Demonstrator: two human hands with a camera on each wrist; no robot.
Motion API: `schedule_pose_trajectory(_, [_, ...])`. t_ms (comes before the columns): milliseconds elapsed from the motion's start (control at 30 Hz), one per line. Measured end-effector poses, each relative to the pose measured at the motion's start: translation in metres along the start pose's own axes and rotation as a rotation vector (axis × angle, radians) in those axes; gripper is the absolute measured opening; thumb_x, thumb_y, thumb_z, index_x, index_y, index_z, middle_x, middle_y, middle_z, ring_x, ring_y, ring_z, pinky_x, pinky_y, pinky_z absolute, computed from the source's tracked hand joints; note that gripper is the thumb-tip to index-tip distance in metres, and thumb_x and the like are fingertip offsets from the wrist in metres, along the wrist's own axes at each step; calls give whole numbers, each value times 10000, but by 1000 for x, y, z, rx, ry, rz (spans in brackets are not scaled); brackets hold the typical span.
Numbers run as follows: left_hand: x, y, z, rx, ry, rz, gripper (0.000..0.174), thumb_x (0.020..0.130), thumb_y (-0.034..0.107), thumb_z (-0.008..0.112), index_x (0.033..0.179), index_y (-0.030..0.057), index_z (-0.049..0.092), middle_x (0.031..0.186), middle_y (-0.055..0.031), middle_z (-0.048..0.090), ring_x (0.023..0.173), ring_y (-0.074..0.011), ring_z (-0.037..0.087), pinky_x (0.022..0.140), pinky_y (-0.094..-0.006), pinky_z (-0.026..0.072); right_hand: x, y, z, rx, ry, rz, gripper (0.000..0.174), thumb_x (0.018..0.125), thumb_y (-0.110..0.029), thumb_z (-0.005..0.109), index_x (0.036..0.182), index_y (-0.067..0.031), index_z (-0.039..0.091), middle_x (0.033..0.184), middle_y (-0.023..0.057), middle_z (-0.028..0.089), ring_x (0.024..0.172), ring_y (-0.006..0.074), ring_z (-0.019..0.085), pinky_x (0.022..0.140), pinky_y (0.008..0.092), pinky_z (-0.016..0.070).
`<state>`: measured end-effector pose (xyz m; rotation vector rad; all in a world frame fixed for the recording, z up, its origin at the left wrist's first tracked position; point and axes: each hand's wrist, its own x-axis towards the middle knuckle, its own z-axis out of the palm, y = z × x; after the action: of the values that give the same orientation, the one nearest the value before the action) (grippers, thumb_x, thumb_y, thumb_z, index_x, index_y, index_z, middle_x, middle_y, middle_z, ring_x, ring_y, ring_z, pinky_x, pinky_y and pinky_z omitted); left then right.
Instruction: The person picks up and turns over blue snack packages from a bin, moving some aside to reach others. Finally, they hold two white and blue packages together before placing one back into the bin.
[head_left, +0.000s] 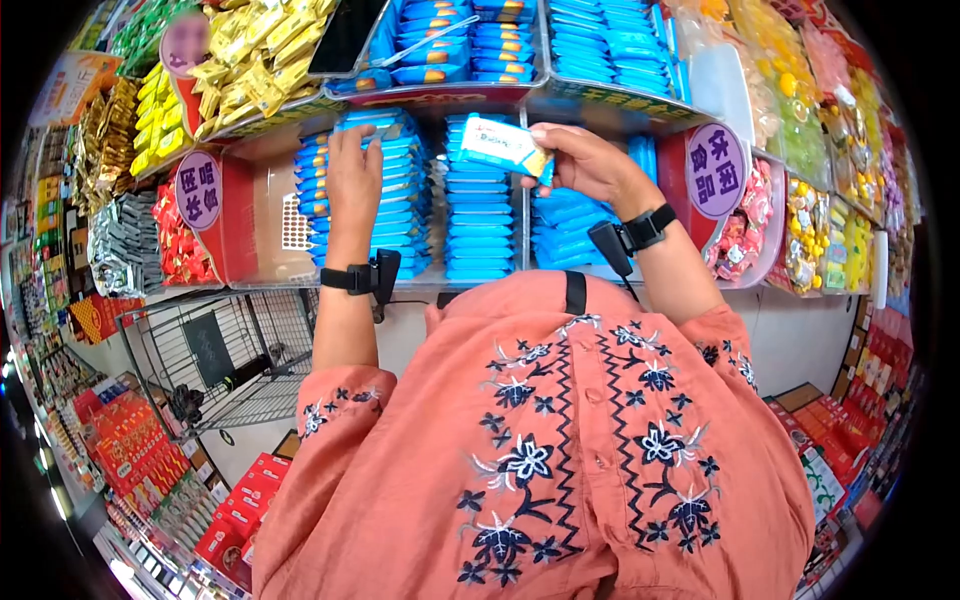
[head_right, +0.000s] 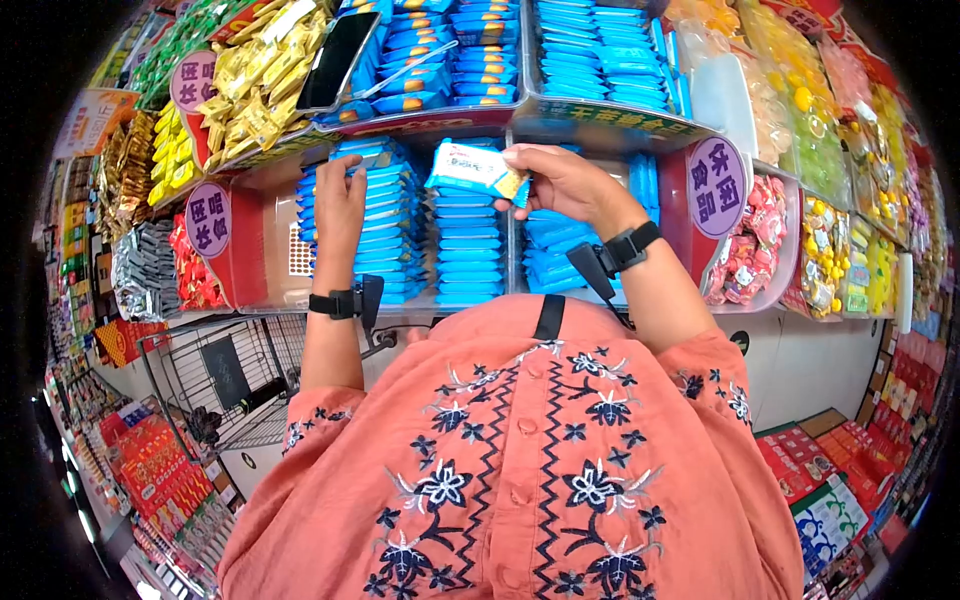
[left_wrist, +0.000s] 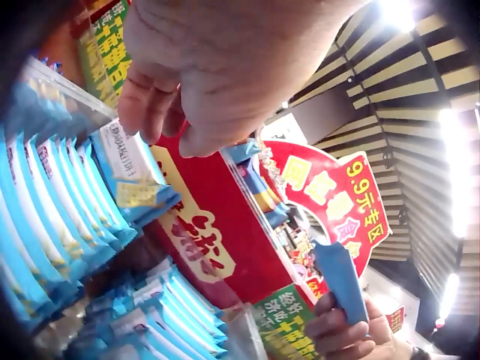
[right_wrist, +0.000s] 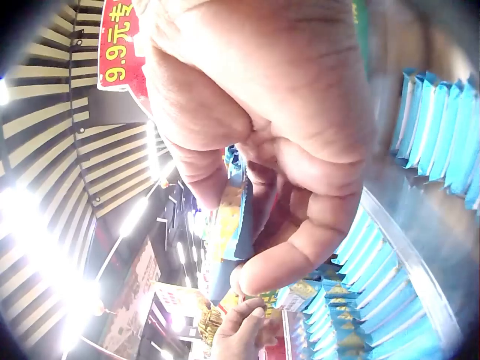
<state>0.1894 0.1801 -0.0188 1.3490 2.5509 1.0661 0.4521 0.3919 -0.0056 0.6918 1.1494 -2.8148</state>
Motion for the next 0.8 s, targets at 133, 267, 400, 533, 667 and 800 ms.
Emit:
schedule_pose_trajectory(133, [3, -12, 1, 105, 31, 46, 222, 894, 52, 633, 1116, 52, 646, 1100, -162, 613, 1037, -381, 593, 872, -451, 492, -6, 4, -3, -7, 36, 8, 309, 1029, -288, 551, 1197, -30, 566, 1052, 125, 677, 873, 256, 722, 617, 328, 579])
schedule_pose_trajectory(267, [9, -25, 8, 166, 54, 122, 243, 885, 58, 637, 1127, 67, 648, 1109, -160, 609, 1053, -376, 591, 879, -457, 494, -7, 6, -5, -22, 53, 3, 323, 1035, -295, 532, 1199, -18, 568, 1034, 127, 686, 870, 240, 723, 625, 325, 589])
schedule_pose_trajectory(400, [12, -34, 11, 248, 14, 88, 301, 885, 52, 644, 1186, 51, 626, 1166, -188, 591, 1084, -392, 579, 922, -455, 486, -7, 5, -4, -15, 48, 11, 321, 1030, -294, 540, 1195, -21, 569, 1033, 129, 686, 870, 246, 723, 625, 328, 589])
schedule_pose_trajectory(533, [15, -38, 10, 279, 16, 107, 318, 861, 65, 679, 1175, 56, 628, 1128, -181, 589, 1067, -386, 581, 911, -453, 492, -5, 9, -3, -25, 75, 26, 370, 1023, -312, 548, 1240, -13, 554, 1039, 121, 680, 847, 226, 707, 605, 327, 587])
schedule_pose_trajectory(667, [14, -39, 7, 310, 18, 123, 327, 824, 67, 720, 1139, 66, 633, 1099, -168, 587, 1053, -369, 581, 903, -444, 495, -2, 10, -1, -21, 74, 42, 352, 1022, -306, 548, 1223, -19, 557, 1033, 117, 679, 851, 228, 709, 608, 330, 590])
schedule_pose_trajectory(800, [14, -37, 4, 348, 45, 204, 331, 764, 42, 743, 1077, 88, 647, 1095, -130, 602, 1004, -360, 587, 854, -447, 500, -2, 12, -1, -15, 73, 42, 346, 1022, -308, 546, 1220, -24, 557, 1038, 114, 678, 859, 228, 709, 613, 330, 589])
